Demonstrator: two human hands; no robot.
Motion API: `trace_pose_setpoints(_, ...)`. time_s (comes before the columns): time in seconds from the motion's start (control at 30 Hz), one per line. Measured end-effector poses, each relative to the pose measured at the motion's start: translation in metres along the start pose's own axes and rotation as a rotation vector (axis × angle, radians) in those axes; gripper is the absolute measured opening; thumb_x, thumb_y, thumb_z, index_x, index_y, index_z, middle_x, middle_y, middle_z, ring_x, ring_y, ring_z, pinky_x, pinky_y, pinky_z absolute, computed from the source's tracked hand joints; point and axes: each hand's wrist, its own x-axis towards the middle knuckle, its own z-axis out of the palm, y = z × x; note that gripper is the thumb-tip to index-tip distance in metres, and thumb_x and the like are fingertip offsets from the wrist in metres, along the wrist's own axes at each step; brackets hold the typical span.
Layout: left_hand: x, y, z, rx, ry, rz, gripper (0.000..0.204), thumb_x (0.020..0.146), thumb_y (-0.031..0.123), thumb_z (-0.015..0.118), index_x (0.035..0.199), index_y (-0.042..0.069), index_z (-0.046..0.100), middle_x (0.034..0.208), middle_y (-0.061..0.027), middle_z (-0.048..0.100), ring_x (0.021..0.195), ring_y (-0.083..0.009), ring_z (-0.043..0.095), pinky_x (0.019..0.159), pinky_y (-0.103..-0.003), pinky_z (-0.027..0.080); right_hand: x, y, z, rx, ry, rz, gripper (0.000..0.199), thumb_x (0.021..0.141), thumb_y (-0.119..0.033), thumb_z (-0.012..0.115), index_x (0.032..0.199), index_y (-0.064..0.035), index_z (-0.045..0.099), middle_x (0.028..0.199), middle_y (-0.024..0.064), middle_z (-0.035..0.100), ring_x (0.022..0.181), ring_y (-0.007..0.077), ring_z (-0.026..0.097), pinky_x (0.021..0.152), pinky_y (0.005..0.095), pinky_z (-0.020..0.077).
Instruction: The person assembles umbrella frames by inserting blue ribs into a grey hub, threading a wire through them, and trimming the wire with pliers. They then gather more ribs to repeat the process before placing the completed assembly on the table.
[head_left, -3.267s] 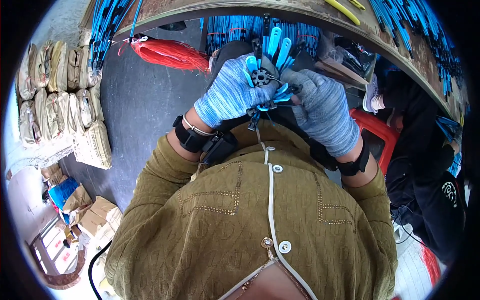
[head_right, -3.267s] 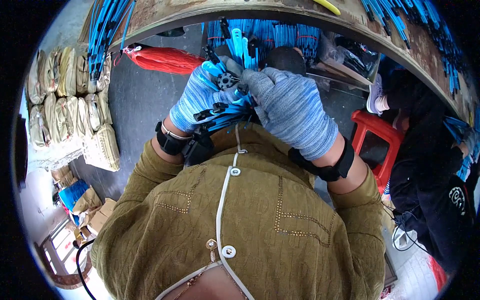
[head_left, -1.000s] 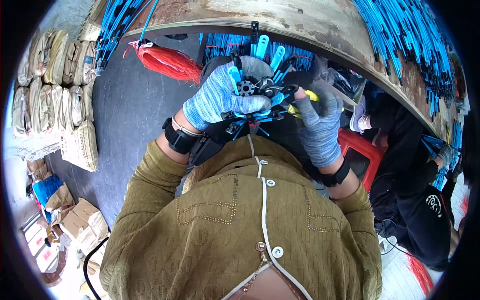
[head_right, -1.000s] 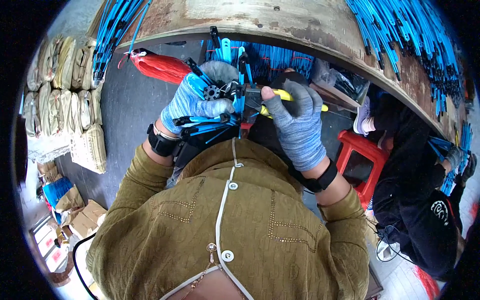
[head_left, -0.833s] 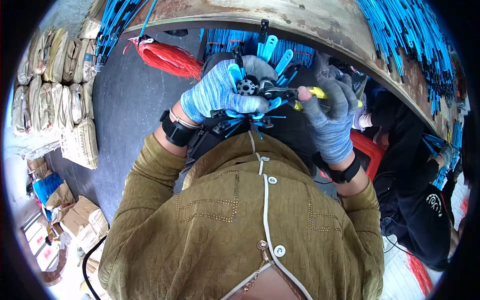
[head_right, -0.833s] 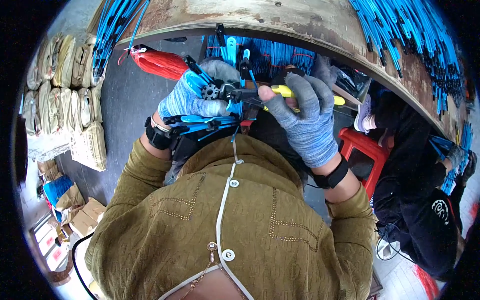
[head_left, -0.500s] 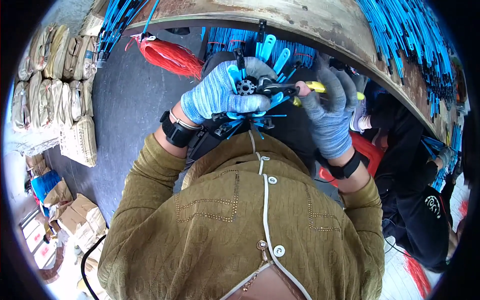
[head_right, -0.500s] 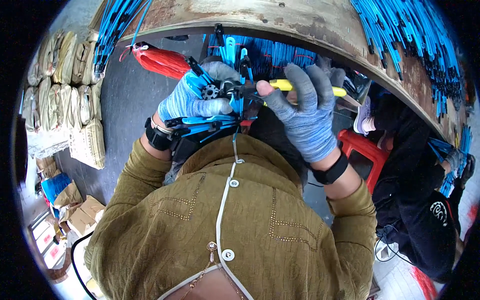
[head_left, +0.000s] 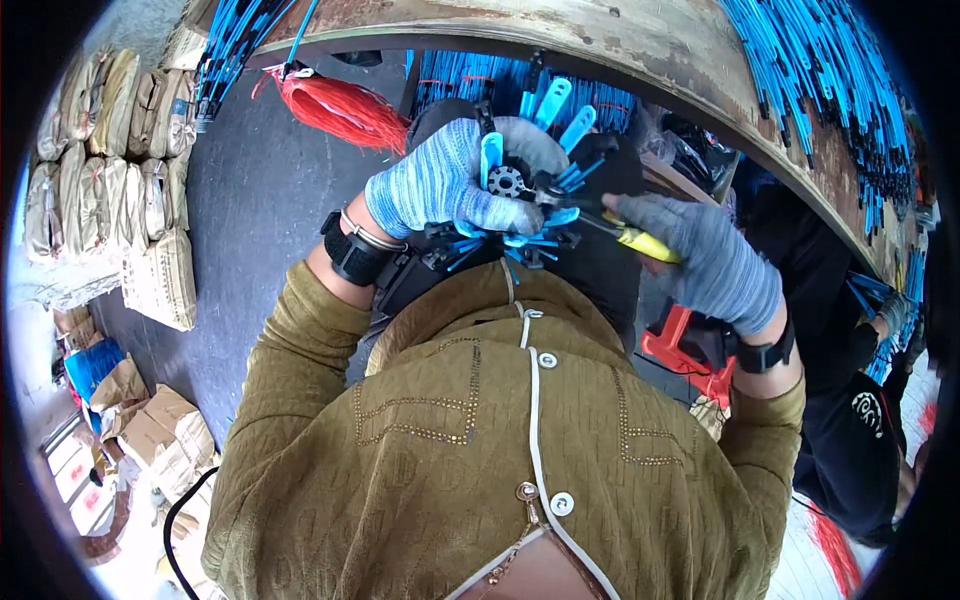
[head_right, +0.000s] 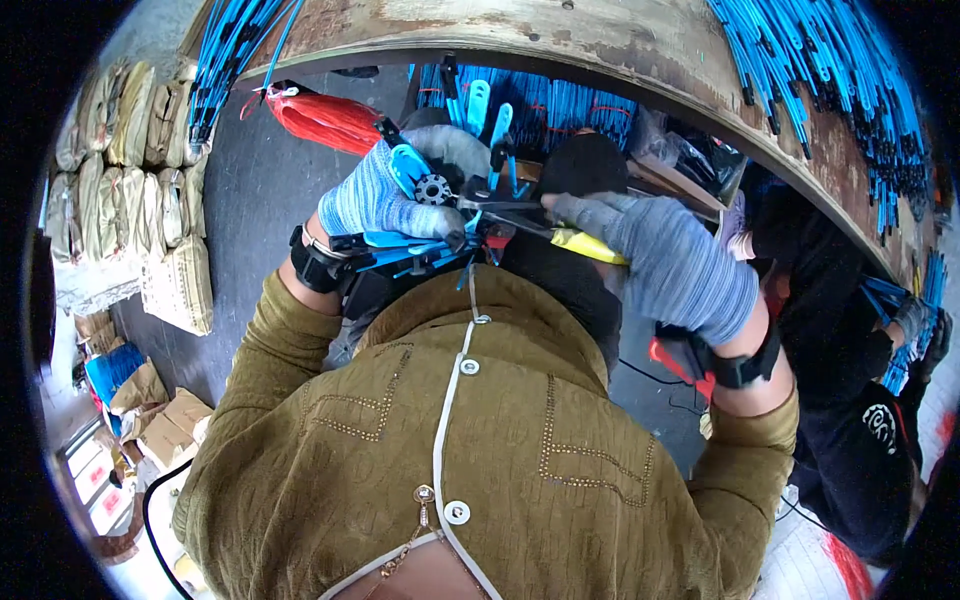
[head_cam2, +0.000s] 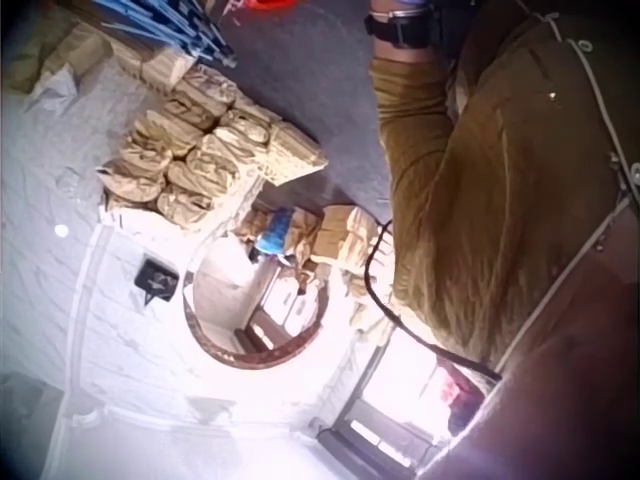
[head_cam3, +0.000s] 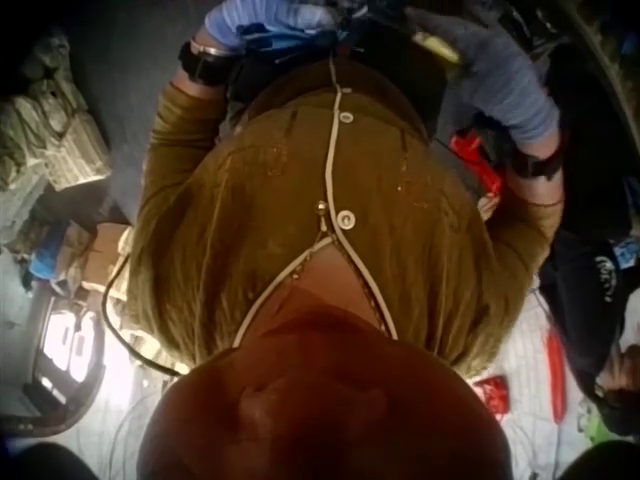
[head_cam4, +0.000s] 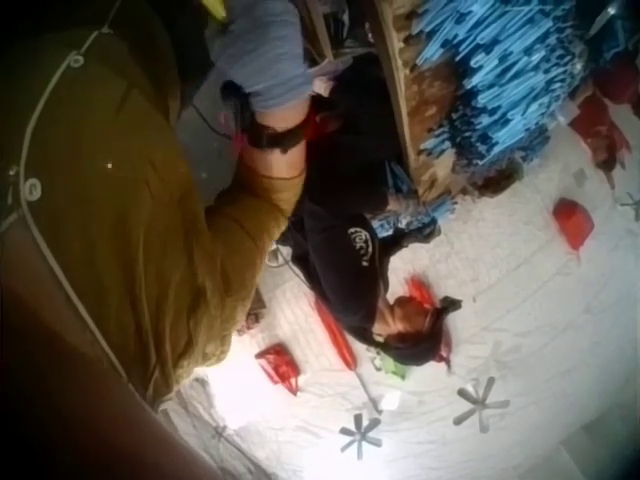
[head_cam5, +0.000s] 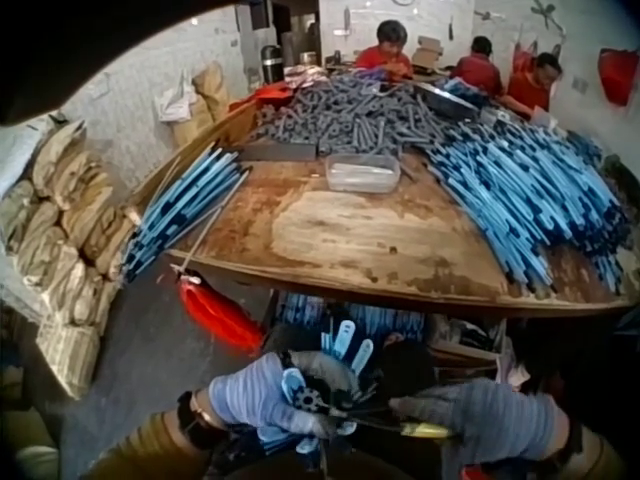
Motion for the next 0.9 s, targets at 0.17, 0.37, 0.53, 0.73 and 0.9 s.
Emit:
trace_pose_setpoints(0.17,0.007,-0.006,0.001,0.038,-0.275,0.16,0.04,0.064,0.015,0.077,0.098,0.001,0.062,0.098,-0.0072,0.061,0.088,-0.0153,0.057,0.078,-0.027,0.045,0.002,0.01,0.001,0.706,-0.487,0.19,0.064,0.065,-0.01,0.074,0.122,-0.0041,0.046,0.097,0.0115,0.057,0.083,0.0197,0.059,0.066,0.0301,0.0483)
trace_pose_setpoints(0.37,0.002,-0.005,0.0,-0.071,-0.054,-0.03,0.039,0.063,0.016,0.077,0.097,0.001,0.063,0.092,-0.0076,0.062,0.084,-0.0158,0.059,0.076,-0.027,0.046,0.0,0.01,0.033,0.915,-0.193,0.024,0.067,0.064,-0.016,0.078,0.12,0.0002,0.045,0.09,0.0082,0.06,0.084,0.0173,0.06,0.068,0.0263,0.0476)
trace_pose_setpoints(0.53,0.01,-0.002,0.0,0.049,-0.027,0.048,0.039,0.063,0.017,0.077,0.097,0.002,0.064,0.088,-0.0074,0.063,0.082,-0.0147,0.059,0.074,-0.026,0.046,-0.007,0.009,0.018,0.168,-0.079,0.12,0.071,0.064,-0.017,0.078,0.123,-0.0001,0.043,0.094,0.0093,0.06,0.089,0.0183,0.059,0.074,0.0273,0.0474)
trace_pose_setpoints(0.73,0.011,-0.01,-0.004,0.001,-0.209,0.076,0.041,0.063,0.018,0.078,0.098,0.002,0.063,0.089,-0.0071,0.063,0.083,-0.0137,0.059,0.073,-0.026,0.046,-0.007,0.029,0.055,1.57,-0.883,0.278,0.068,0.066,-0.013,0.074,0.125,-0.0018,0.042,0.094,0.0112,0.06,0.088,0.0202,0.059,0.077,0.0275,0.0474)
trace_pose_setpoints(0.9,0.006,-0.004,-0.004,0.037,-0.016,0.037,0.041,0.063,0.018,0.078,0.098,0.002,0.063,0.09,-0.0071,0.063,0.085,-0.0135,0.058,0.075,-0.026,0.046,0.0,0.019,0.012,0.604,-0.241,0.027,0.066,0.067,-0.016,0.075,0.124,-0.0011,0.044,0.094,0.0094,0.06,0.087,0.0184,0.06,0.076,0.0282,0.0484)
